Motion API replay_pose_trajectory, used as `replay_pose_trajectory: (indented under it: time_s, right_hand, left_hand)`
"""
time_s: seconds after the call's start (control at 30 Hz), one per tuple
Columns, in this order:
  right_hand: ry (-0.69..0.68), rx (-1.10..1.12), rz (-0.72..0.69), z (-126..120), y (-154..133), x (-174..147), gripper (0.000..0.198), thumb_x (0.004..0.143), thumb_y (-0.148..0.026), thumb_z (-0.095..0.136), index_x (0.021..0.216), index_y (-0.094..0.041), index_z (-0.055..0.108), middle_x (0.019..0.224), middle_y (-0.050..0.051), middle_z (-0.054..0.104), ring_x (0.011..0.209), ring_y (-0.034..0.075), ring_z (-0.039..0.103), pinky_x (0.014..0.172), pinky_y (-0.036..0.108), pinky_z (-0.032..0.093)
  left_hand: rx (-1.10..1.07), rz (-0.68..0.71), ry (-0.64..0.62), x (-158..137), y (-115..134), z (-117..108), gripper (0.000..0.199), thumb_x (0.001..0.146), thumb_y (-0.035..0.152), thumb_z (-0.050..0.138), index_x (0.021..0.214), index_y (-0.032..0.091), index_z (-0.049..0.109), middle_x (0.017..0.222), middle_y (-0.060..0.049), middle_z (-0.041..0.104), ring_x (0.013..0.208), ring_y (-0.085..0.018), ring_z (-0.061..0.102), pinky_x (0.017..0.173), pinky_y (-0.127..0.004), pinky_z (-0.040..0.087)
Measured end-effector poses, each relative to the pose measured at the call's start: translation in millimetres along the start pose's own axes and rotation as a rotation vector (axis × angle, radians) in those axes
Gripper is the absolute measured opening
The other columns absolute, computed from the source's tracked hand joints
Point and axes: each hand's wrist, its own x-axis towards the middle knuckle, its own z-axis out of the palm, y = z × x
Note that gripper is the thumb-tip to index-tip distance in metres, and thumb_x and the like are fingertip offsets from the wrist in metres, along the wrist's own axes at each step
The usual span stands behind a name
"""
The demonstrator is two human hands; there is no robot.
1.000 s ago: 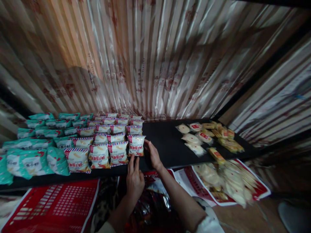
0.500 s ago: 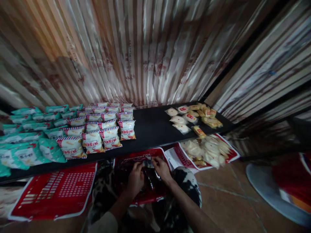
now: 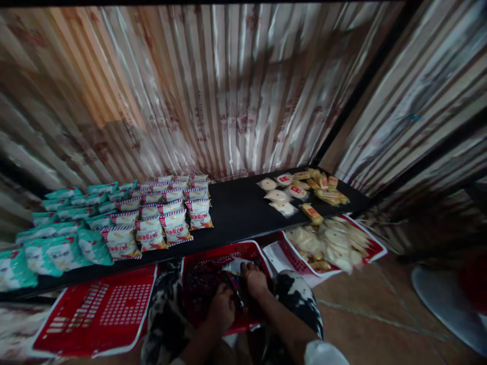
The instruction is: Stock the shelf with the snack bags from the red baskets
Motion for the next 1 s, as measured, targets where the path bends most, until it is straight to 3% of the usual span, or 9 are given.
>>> replay_pose_trajectory:
  time_s: [0.17,0.3,0.47,0.6,0.73,0.83,1.0]
  right_hand:
    - [0.018,0.057,-0.036,-18.7,-2.1,-13.6,0.039,0.079,-0.005,0.039,0.108,-0.011,0.065,0.099,0.020,0.069,0.108,0.028,0.057,0.090,0.037,0.040]
    - [0.012,0.162,-0.022,-30.8,1.7,-28.5,0.033,0.081,-0.014,0.044,0.106,-0.017,0.065,0.094,0.016,0.071,0.095,0.027,0.064,0.079,0.034,0.045]
    - [-0.004,0.371,-0.020,-40.6,15.9,-45.5,0.034,0.075,-0.015,0.048,0.102,-0.022,0.067,0.093,0.007,0.072,0.089,0.021,0.066,0.072,0.027,0.045]
    - [-0.089,0.771,0.004,-40.4,24.2,-56.3,0.028,0.073,-0.017,0.048,0.092,-0.018,0.068,0.080,0.004,0.071,0.073,0.016,0.064,0.063,0.024,0.045]
    - [-0.131,1.170,0.041,-40.4,25.7,-67.1,0.018,0.072,-0.027,0.055,0.079,-0.016,0.068,0.068,0.002,0.068,0.062,0.015,0.060,0.058,0.024,0.045]
    - [-0.110,1.232,0.043,-46.1,27.2,-73.4,0.018,0.069,-0.031,0.059,0.077,-0.018,0.069,0.066,0.001,0.067,0.061,0.015,0.058,0.058,0.025,0.045]
    - [-0.132,1.202,-0.029,-62.6,34.0,-76.8,0.027,0.069,-0.032,0.055,0.085,-0.017,0.071,0.071,0.002,0.069,0.061,0.014,0.057,0.056,0.024,0.042]
  left_hand:
    - [0.042,-0.005,0.016,-6.0,-2.1,-6.2,0.040,0.071,0.007,0.042,0.105,0.013,0.063,0.131,-0.013,0.051,0.114,-0.022,0.054,0.103,-0.029,0.037]
    - [-0.055,-0.023,0.075,-8.7,-4.0,-9.1,0.039,0.068,0.005,0.046,0.101,0.013,0.065,0.126,-0.013,0.055,0.115,-0.021,0.054,0.102,-0.029,0.036]
    - [-0.181,-0.117,0.184,-9.5,-11.2,-9.6,0.039,0.077,0.011,0.044,0.114,0.009,0.055,0.119,-0.016,0.059,0.106,-0.020,0.058,0.097,-0.034,0.041]
    - [-0.257,-0.133,0.231,-13.9,-11.7,-14.3,0.038,0.083,0.019,0.042,0.120,0.011,0.049,0.120,-0.014,0.059,0.094,-0.016,0.064,0.088,-0.030,0.047]
    - [-0.276,-0.133,0.362,-18.5,-6.2,-26.8,0.047,0.082,0.023,0.048,0.125,0.007,0.044,0.127,-0.018,0.052,0.104,-0.019,0.061,0.092,-0.030,0.045]
    - [-0.240,-0.107,0.412,-19.6,-5.5,-38.0,0.050,0.078,0.027,0.054,0.123,0.006,0.048,0.123,-0.019,0.054,0.107,-0.022,0.058,0.094,-0.034,0.044]
    - [-0.285,0.034,0.375,-21.4,-7.2,-55.5,0.053,0.074,0.029,0.058,0.123,0.010,0.049,0.122,-0.016,0.056,0.106,-0.023,0.059,0.082,-0.033,0.052]
